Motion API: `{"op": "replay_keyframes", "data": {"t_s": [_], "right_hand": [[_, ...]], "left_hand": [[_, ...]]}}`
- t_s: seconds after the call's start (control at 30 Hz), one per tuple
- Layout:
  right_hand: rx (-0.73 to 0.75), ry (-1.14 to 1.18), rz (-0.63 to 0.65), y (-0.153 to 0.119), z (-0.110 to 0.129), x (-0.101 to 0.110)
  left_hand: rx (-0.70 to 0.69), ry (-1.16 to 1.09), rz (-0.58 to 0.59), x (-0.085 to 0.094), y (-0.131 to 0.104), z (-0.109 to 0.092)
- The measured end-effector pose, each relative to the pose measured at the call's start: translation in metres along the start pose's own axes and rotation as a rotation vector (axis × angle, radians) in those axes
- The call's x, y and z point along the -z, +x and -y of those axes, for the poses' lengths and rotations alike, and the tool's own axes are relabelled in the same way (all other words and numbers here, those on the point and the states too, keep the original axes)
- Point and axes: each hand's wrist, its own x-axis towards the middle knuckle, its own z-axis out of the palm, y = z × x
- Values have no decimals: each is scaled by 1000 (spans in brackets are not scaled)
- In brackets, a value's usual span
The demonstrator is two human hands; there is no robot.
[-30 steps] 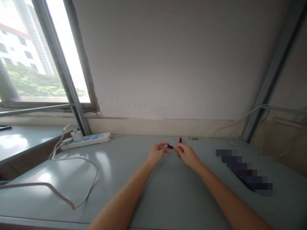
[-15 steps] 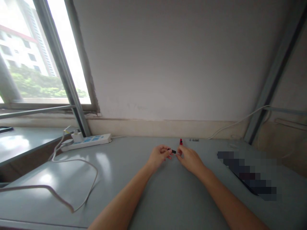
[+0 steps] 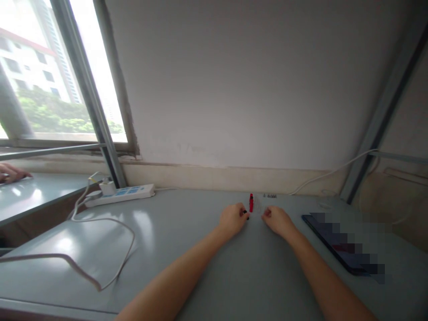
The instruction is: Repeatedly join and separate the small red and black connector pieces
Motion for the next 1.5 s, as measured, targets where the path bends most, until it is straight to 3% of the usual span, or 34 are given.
{"op": "replay_keyframes", "data": {"t_s": [0.4, 0.6, 0.7, 0.87, 0.97, 1.17, 1.5], "right_hand": [[4, 17, 2, 5, -3, -14], [-7, 5, 19, 2, -2, -12], [-11, -10, 25, 1, 0, -10], [4, -37, 7, 1, 0, -10], [30, -36, 4, 0, 0, -11], [76, -4, 23, -4, 3, -10], [292, 57, 65, -17, 22, -10]], "left_hand": [[109, 116, 109, -18, 9, -8], [138, 226, 112, -15, 4, -12], [64, 295, 97, -10, -1, -13], [-204, 347, 61, -4, -9, -14], [-251, 343, 74, -4, -8, -14], [-114, 155, 4, -2, -3, 0], [69, -491, -243, 7, -14, 28]]}}
